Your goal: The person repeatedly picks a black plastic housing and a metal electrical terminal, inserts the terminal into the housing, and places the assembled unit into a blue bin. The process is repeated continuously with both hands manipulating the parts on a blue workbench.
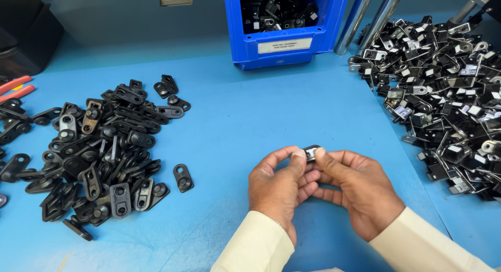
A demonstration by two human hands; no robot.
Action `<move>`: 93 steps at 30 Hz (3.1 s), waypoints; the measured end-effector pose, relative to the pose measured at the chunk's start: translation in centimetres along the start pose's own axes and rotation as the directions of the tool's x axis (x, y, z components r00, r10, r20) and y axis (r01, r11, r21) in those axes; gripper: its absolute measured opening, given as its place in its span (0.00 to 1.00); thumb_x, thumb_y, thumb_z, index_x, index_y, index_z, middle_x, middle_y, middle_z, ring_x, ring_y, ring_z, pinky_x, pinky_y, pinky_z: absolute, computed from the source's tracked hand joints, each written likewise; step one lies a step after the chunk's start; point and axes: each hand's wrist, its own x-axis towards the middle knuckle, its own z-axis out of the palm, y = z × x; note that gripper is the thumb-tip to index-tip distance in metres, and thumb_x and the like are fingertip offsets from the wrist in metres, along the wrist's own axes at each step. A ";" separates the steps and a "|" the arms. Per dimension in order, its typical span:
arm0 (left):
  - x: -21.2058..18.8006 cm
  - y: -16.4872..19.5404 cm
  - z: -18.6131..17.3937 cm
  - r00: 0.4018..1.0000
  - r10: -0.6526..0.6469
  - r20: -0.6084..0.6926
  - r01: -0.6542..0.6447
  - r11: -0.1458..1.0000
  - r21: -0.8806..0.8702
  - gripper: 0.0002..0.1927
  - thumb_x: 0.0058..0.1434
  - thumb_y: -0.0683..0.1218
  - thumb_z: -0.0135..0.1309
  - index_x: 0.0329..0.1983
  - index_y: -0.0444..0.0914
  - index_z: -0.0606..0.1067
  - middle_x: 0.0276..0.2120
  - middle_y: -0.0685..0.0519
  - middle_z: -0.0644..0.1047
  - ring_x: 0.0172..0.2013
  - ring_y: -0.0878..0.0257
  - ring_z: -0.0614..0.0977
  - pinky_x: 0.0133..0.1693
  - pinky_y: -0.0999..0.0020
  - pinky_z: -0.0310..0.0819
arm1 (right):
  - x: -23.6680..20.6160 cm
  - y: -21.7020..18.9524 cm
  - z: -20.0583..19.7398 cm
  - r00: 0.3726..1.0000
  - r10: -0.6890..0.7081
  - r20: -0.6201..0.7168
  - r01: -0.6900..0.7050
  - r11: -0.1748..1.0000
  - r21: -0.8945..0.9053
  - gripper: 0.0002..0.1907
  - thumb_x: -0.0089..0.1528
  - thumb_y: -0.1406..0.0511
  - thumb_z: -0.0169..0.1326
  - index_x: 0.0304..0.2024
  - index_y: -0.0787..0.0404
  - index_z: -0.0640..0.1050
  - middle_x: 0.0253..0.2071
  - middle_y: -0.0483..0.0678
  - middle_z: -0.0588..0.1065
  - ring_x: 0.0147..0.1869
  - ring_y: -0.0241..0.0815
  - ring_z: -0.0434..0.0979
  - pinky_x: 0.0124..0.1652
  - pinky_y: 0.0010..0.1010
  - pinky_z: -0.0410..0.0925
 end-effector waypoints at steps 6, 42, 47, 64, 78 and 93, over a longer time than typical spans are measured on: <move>-0.1 0.1 0.3 0.998 -0.029 -0.048 0.033 0.997 0.076 0.14 0.64 0.46 0.58 0.51 0.39 0.77 0.34 0.51 0.83 0.33 0.67 0.83 0.38 0.73 0.81 | 1.5 0.6 -0.6 1.000 0.000 0.014 0.000 0.999 0.046 0.11 0.64 0.64 0.57 0.37 0.69 0.79 0.32 0.53 0.79 0.35 0.43 0.79 0.40 0.33 0.75; 0.9 0.8 -0.8 0.999 -0.007 0.054 -0.014 0.927 0.375 0.20 0.68 0.56 0.52 0.55 0.38 0.77 0.37 0.47 0.83 0.33 0.61 0.85 0.34 0.67 0.82 | 1.9 -0.6 -1.8 0.996 -0.084 -0.009 0.082 0.987 -0.137 0.12 0.63 0.68 0.54 0.46 0.69 0.81 0.35 0.53 0.80 0.36 0.41 0.81 0.38 0.30 0.74; 1.1 0.4 -0.4 0.989 0.145 -0.015 -0.117 0.850 0.514 0.13 0.62 0.47 0.60 0.50 0.40 0.80 0.31 0.50 0.84 0.28 0.65 0.86 0.30 0.72 0.84 | 0.8 -1.2 -0.7 1.000 -0.030 -0.001 0.029 0.990 -0.140 0.13 0.63 0.68 0.54 0.48 0.69 0.79 0.37 0.53 0.82 0.37 0.42 0.83 0.40 0.31 0.76; 2.8 2.5 -7.3 0.714 0.700 -0.038 -0.345 0.398 0.850 0.09 0.58 0.47 0.62 0.41 0.42 0.84 0.30 0.51 0.84 0.30 0.60 0.87 0.39 0.65 0.81 | 5.7 -10.9 0.5 0.911 -0.371 0.178 0.406 0.883 -0.236 0.16 0.62 0.69 0.55 0.53 0.58 0.76 0.42 0.49 0.82 0.40 0.39 0.84 0.40 0.31 0.78; 2.4 4.5 -10.7 0.669 0.741 0.057 -0.040 -0.041 0.998 0.15 0.55 0.36 0.59 0.47 0.38 0.79 0.45 0.46 0.78 0.45 0.48 0.80 0.45 0.54 0.78 | 2.9 -0.8 -15.3 0.427 -0.889 0.167 0.039 -0.166 -0.985 0.24 0.53 0.61 0.68 0.51 0.61 0.83 0.43 0.58 0.77 0.44 0.50 0.77 0.41 0.36 0.71; 1.7 -0.3 -4.9 0.737 0.583 0.342 -0.383 -0.056 0.922 0.18 0.58 0.40 0.57 0.54 0.38 0.76 0.51 0.49 0.75 0.50 0.51 0.76 0.50 0.55 0.72 | 2.2 -2.1 -10.7 0.785 -0.605 -0.137 0.475 0.728 -0.494 0.14 0.60 0.68 0.59 0.49 0.61 0.81 0.41 0.47 0.83 0.42 0.32 0.83 0.41 0.21 0.74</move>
